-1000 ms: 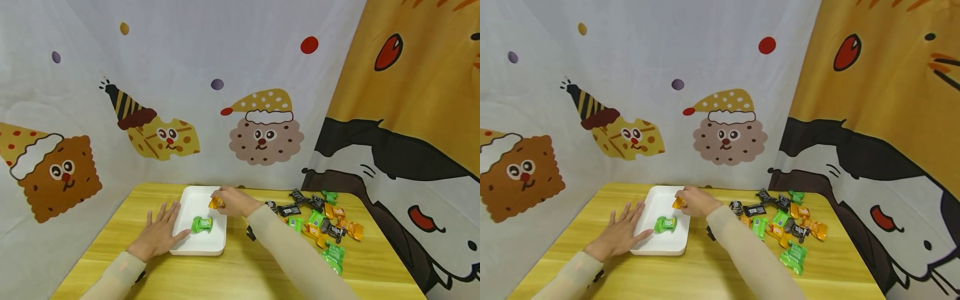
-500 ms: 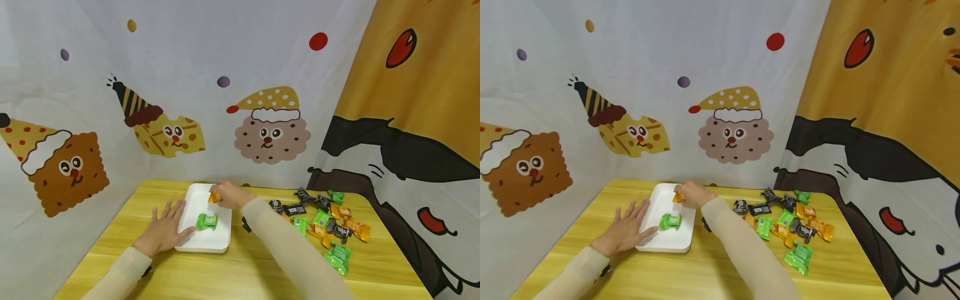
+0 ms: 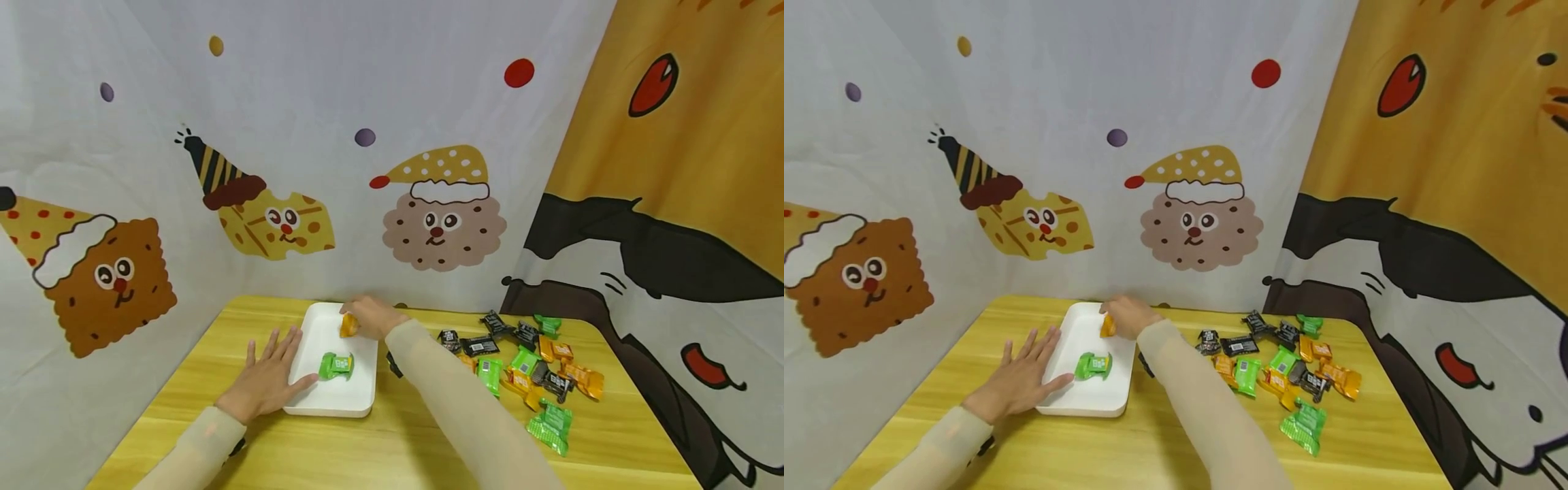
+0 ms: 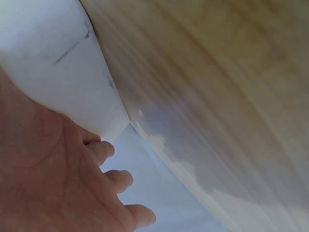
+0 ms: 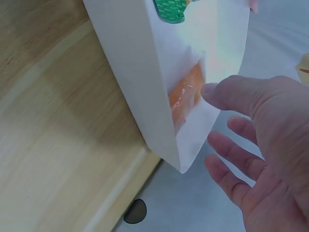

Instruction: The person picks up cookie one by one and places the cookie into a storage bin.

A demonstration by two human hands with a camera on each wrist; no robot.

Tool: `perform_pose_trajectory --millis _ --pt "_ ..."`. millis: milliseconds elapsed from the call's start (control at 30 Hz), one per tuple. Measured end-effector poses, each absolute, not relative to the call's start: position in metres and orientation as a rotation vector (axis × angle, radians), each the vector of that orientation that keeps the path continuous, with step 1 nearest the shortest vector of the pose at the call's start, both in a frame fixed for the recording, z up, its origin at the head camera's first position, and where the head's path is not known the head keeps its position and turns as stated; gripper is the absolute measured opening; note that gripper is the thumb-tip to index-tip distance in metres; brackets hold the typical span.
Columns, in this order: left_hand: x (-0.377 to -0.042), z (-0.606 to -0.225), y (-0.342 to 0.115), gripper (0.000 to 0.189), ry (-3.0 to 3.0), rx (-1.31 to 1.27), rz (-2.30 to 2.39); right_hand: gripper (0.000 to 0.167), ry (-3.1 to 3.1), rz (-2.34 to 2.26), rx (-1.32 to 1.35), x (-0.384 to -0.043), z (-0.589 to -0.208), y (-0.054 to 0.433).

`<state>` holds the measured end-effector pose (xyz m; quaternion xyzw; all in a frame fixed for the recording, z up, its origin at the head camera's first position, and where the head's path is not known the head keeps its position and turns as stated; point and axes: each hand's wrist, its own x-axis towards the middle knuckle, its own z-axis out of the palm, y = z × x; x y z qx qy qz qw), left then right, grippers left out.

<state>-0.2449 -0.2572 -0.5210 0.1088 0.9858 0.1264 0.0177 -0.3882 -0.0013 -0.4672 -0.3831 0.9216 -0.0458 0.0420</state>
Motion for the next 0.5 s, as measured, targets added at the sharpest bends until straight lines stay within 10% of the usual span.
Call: perform_pose_trajectory --millis 500 --pt "-0.245 -0.523 -0.256 0.111 3.075 0.327 0.395 0.049 2.858 -0.222 -1.159 -0.364 -0.453 0.033"
